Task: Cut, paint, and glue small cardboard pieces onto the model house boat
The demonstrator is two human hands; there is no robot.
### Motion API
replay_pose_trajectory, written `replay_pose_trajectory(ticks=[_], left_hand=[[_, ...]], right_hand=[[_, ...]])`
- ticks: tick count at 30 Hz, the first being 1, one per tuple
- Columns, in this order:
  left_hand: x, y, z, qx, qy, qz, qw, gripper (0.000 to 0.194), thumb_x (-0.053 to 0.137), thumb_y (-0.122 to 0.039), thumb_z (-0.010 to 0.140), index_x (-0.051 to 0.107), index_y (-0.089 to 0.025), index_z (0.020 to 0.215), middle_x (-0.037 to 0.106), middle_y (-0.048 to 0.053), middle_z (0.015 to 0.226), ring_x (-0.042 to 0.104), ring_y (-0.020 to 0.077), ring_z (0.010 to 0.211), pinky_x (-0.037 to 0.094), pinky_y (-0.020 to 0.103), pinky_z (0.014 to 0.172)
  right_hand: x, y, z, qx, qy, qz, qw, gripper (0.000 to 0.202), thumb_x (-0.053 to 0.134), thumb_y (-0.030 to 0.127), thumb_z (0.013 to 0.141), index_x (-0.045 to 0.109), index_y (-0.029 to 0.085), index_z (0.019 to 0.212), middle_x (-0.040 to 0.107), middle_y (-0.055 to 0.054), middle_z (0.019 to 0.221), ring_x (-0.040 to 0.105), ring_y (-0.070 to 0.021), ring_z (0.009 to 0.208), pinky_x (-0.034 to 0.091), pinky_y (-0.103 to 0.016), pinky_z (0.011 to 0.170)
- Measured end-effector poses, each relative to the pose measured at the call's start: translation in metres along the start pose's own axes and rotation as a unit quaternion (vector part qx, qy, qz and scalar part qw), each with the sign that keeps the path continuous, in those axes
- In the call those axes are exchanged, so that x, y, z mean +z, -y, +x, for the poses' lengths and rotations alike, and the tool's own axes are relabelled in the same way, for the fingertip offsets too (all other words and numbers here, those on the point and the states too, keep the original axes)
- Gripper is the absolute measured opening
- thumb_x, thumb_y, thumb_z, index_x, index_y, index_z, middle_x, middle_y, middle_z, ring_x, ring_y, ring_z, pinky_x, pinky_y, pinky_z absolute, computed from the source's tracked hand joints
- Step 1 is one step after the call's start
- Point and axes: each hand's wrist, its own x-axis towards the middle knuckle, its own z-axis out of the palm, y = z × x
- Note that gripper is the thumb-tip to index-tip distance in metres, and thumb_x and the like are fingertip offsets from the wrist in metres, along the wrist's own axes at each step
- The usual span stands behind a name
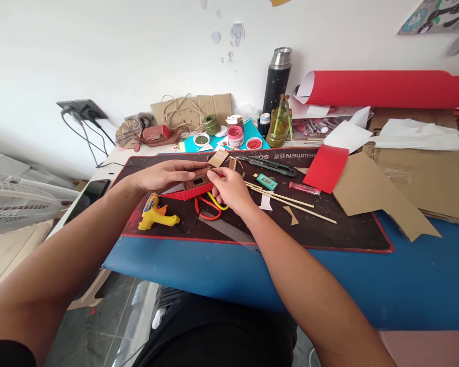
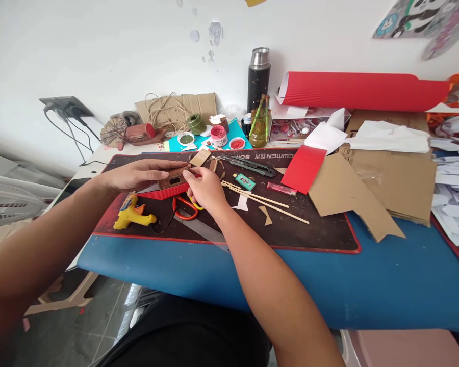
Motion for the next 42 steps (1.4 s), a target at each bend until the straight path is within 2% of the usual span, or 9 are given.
replay_pose_trajectory(ticks=[7, 14, 19, 26, 31, 42], left_hand=[[-0.0025, -0.0007, -0.0008, -0.01, 0.012, -0.006, 1.0, 0.07, 0.075, -0.041, 0.095, 0.056, -0.024, 0.161, 0.06, 0.015, 0.161, 0.066, 0.0356, 0.134, 0.059, 0.036, 0.094], [-0.0008, -0.0036, -0.0005, -0.006, 0.03, -0.014, 0.999, 0.071, 0.075, -0.032, 0.093, 0.055, -0.03, 0.162, 0.054, 0.011, 0.167, 0.05, 0.037, 0.154, 0.059, 0.03, 0.091], [-0.0006, -0.0031, 0.0006, -0.002, 0.028, -0.017, 0.999, 0.074, 0.078, -0.033, 0.09, 0.056, -0.031, 0.16, 0.052, 0.013, 0.168, 0.049, 0.0384, 0.155, 0.059, 0.031, 0.093], [0.0001, -0.0036, -0.0003, -0.005, 0.035, -0.023, 0.999, 0.075, 0.078, -0.034, 0.092, 0.053, -0.029, 0.163, 0.046, 0.012, 0.172, 0.043, 0.0364, 0.159, 0.056, 0.034, 0.105], [0.0008, -0.0044, -0.0004, -0.002, 0.028, -0.012, 1.0, 0.077, 0.08, -0.035, 0.091, 0.054, -0.028, 0.162, 0.049, 0.012, 0.17, 0.046, 0.0368, 0.158, 0.054, 0.037, 0.112], [0.0013, -0.0033, -0.0013, -0.007, 0.024, -0.025, 0.999, 0.074, 0.08, -0.032, 0.091, 0.056, -0.029, 0.161, 0.049, 0.009, 0.17, 0.042, 0.0358, 0.16, 0.054, 0.037, 0.114]], right_hand=[[-0.0001, 0.0004, -0.0003, 0.0, 0.004, 0.002, 1.0, 0.02, 0.064, 0.035, 0.109, 0.068, 0.017, 0.117, 0.064, 0.006, 0.055, 0.054, -0.0098, 0.037, 0.04, -0.019, 0.038], [-0.0005, -0.002, 0.0008, -0.009, 0.003, -0.015, 1.0, 0.023, 0.066, 0.034, 0.108, 0.068, 0.016, 0.123, 0.064, 0.005, 0.056, 0.055, -0.0101, 0.038, 0.04, -0.02, 0.038], [-0.0006, -0.0026, 0.0002, -0.015, 0.007, -0.033, 0.999, 0.029, 0.068, 0.033, 0.107, 0.067, 0.015, 0.13, 0.065, 0.006, 0.057, 0.056, -0.0103, 0.038, 0.041, -0.02, 0.039], [-0.0003, 0.0004, -0.0012, -0.01, 0.006, -0.028, 1.0, 0.029, 0.067, 0.032, 0.107, 0.067, 0.015, 0.13, 0.064, 0.006, 0.057, 0.056, -0.0105, 0.039, 0.041, -0.02, 0.039], [0.0, 0.0028, -0.002, -0.004, 0.004, -0.032, 0.999, 0.029, 0.066, 0.032, 0.107, 0.067, 0.014, 0.13, 0.064, 0.006, 0.056, 0.056, -0.0104, 0.039, 0.042, -0.02, 0.04], [0.0002, 0.0016, -0.0018, -0.007, 0.003, -0.035, 0.999, 0.03, 0.066, 0.034, 0.107, 0.067, 0.014, 0.131, 0.065, 0.005, 0.058, 0.056, -0.0107, 0.039, 0.042, -0.021, 0.04]])
